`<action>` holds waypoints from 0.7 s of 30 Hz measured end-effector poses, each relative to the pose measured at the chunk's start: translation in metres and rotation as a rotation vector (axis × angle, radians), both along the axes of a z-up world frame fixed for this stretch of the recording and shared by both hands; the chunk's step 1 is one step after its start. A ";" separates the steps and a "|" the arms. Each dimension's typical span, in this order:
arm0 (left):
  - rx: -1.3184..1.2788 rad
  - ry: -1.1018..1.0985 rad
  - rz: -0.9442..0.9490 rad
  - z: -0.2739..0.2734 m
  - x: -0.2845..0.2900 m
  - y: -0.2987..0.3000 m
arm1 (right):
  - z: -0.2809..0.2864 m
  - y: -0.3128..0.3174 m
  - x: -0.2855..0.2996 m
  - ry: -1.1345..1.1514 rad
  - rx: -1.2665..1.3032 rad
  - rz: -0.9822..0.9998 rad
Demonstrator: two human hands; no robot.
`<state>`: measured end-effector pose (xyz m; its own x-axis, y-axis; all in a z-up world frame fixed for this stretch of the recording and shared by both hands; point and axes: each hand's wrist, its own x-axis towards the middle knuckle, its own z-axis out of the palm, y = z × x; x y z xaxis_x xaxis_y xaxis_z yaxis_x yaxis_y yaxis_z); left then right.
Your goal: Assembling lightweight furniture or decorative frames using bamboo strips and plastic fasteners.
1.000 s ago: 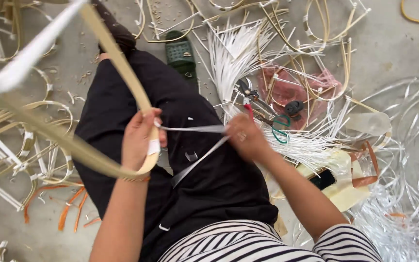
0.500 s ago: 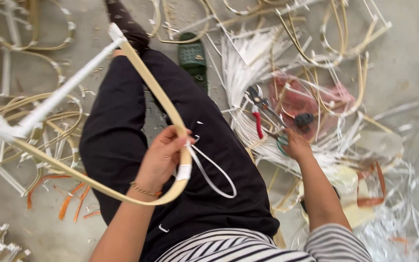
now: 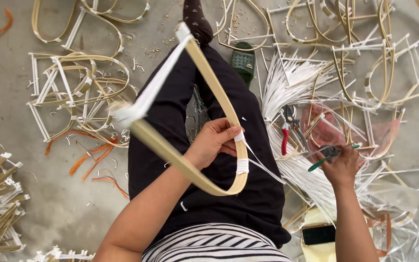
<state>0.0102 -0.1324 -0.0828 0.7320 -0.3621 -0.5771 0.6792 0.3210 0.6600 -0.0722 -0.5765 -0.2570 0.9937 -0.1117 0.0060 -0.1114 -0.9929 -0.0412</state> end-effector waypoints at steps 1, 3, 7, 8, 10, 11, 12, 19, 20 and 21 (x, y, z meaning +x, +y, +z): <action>-0.001 -0.008 0.011 0.000 0.000 0.003 | 0.004 0.004 0.000 -0.008 -0.001 0.011; 0.034 -0.083 0.030 0.000 -0.002 0.006 | 0.014 0.008 0.002 -0.227 0.493 -0.034; 0.042 -0.092 0.007 0.004 0.000 0.001 | 0.103 0.074 0.025 -0.214 0.760 0.002; 0.030 -0.056 -0.018 0.009 0.001 -0.001 | 0.131 0.102 0.031 -0.165 0.643 0.219; 0.014 -0.026 -0.044 0.011 0.000 -0.005 | 0.167 0.142 0.036 -0.120 0.516 0.433; 0.010 -0.052 -0.015 0.008 -0.002 -0.007 | 0.175 0.154 0.034 -0.099 0.532 0.489; 0.006 -0.073 0.018 0.004 -0.006 -0.007 | 0.182 0.167 0.031 -0.073 0.549 0.547; -0.038 -0.090 0.046 0.015 -0.010 -0.009 | 0.211 0.204 0.039 -0.119 0.586 0.543; -0.056 -0.079 0.046 0.011 -0.011 -0.009 | 0.211 0.204 0.039 -0.109 0.583 0.536; -0.075 -0.069 0.046 0.007 -0.012 -0.010 | 0.212 0.204 0.038 -0.099 0.580 0.529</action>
